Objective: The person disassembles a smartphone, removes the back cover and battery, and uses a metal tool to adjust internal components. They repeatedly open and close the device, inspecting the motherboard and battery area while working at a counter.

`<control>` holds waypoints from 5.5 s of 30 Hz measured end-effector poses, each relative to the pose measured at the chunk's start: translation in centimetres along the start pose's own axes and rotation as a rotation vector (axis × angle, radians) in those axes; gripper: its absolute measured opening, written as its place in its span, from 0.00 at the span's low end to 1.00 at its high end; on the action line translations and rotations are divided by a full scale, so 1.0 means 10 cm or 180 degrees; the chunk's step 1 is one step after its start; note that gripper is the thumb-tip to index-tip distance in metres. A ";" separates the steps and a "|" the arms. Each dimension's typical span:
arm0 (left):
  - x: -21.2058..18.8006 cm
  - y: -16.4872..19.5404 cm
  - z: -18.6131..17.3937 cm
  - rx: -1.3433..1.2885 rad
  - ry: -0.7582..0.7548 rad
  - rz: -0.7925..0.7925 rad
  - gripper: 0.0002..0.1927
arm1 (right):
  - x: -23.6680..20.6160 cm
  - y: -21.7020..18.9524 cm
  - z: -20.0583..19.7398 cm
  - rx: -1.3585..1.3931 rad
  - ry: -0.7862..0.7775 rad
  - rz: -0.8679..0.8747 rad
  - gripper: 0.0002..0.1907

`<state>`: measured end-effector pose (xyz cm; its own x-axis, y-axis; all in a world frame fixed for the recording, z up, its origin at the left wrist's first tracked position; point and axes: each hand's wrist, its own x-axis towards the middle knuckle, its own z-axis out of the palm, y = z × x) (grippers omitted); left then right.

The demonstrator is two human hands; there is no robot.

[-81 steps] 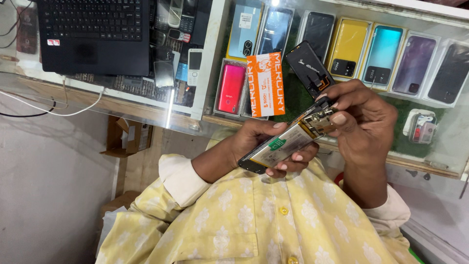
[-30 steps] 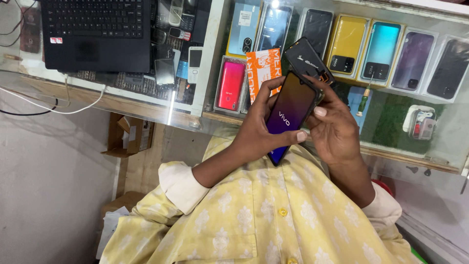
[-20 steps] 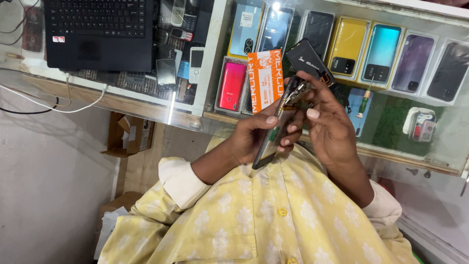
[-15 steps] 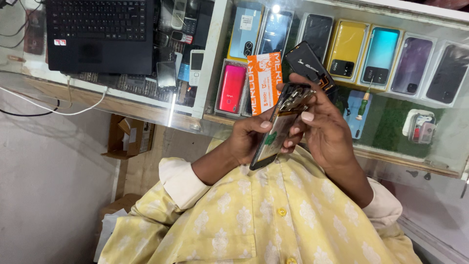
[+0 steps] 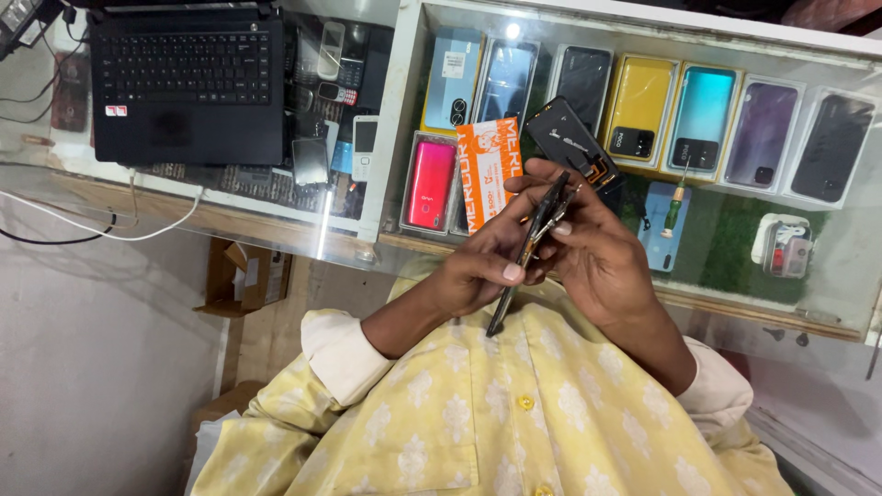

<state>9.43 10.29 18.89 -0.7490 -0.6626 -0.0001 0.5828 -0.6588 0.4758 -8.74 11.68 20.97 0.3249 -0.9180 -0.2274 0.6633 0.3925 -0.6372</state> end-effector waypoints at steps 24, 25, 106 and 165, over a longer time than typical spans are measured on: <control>-0.01 0.06 0.03 0.0946 0.0045 0.0130 0.53 | 0.11 0.06 -0.14 0.0781 0.0018 0.0278 0.24; -0.01 0.05 0.02 0.0785 0.0028 0.0118 0.52 | 0.11 0.06 -0.14 0.0721 -0.0044 0.0274 0.25; 0.02 0.11 -0.15 0.1450 0.0247 0.0342 0.28 | 0.17 -0.17 -0.46 -0.1826 -0.0212 -0.1423 0.09; 0.06 0.10 0.08 0.1731 0.0259 -0.0211 0.43 | -0.04 -0.30 -0.30 -0.1752 -0.0704 -0.1559 0.07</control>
<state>9.33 9.54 20.07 -0.7391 -0.6657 -0.1031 0.2723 -0.4352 0.8582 -12.91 10.69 20.73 0.2464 -0.9245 0.2909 0.3539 -0.1937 -0.9150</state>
